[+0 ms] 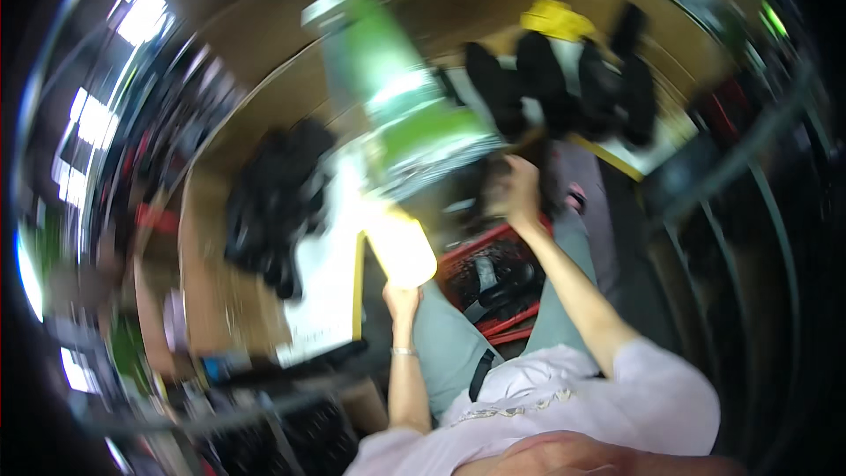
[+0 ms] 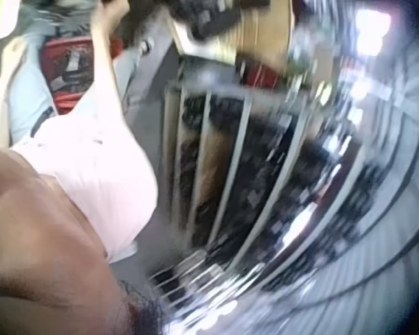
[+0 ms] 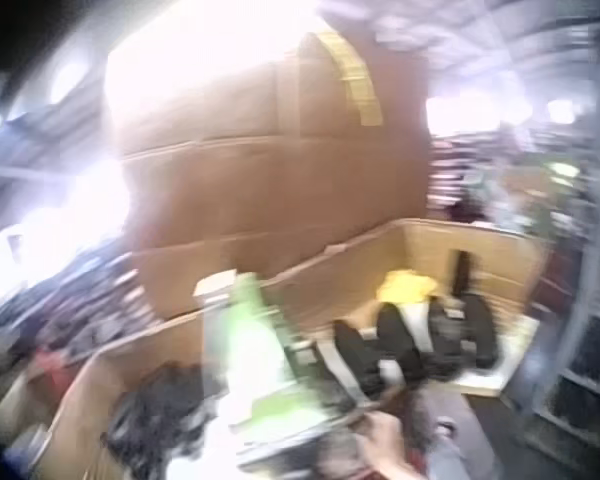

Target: The person uses a green bench grinder to smooth the soles of black shoes. They pick up shoes from a nearby shelf, press the soles against the rotating grinding wheel, and then place the shoes back on the shelf. The process is repeated for multiple shoes.

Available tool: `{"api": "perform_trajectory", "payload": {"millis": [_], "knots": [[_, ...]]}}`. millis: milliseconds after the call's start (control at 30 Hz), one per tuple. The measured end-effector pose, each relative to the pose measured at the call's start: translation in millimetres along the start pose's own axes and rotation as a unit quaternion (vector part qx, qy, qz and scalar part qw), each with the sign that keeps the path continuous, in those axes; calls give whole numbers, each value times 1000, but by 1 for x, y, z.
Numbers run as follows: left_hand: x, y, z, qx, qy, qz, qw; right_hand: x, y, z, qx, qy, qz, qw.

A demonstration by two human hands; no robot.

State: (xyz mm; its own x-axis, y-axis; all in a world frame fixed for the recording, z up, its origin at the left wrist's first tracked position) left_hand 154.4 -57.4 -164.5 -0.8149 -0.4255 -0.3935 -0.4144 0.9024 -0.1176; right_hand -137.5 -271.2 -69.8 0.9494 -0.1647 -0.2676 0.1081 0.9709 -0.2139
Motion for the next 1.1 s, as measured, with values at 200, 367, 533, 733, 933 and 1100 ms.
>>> {"api": "perform_trajectory", "payload": {"millis": [200, 367, 533, 733, 933, 1100], "knots": [[-77, -90, -139, 255, -266, -202, 908, -7, 143, -156, 137, 157, 138, 968], [-117, -157, -220, 360, -372, -287, 806, -16, 220, -211, 226, 256, 219, 914], [-126, -241, -189, 95, -539, -215, 809, -22, 194, -220, 165, 288, 170, 928], [-145, -253, -220, 336, -417, -181, 825, -38, 183, -209, 230, 215, 163, 935], [-179, -86, -277, 387, -250, -237, 855, -33, 193, -135, 301, 52, 268, 914], [-109, 45, -235, 256, -110, -123, 953, -65, 166, 9, -13, 1, 227, 974]]}}
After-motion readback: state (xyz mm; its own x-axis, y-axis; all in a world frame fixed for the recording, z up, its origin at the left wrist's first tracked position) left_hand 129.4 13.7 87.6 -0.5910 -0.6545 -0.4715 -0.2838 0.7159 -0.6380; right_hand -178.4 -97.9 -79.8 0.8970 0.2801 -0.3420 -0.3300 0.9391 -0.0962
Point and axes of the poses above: each hand's wrist, its own y-axis away from the middle knuckle, its own x-axis out of the palm, z = x × y, the point moved 7 cm from there along -y, towards the middle knuckle, and after that the axes turned 15 degrees about x, right-handed, at the moved point
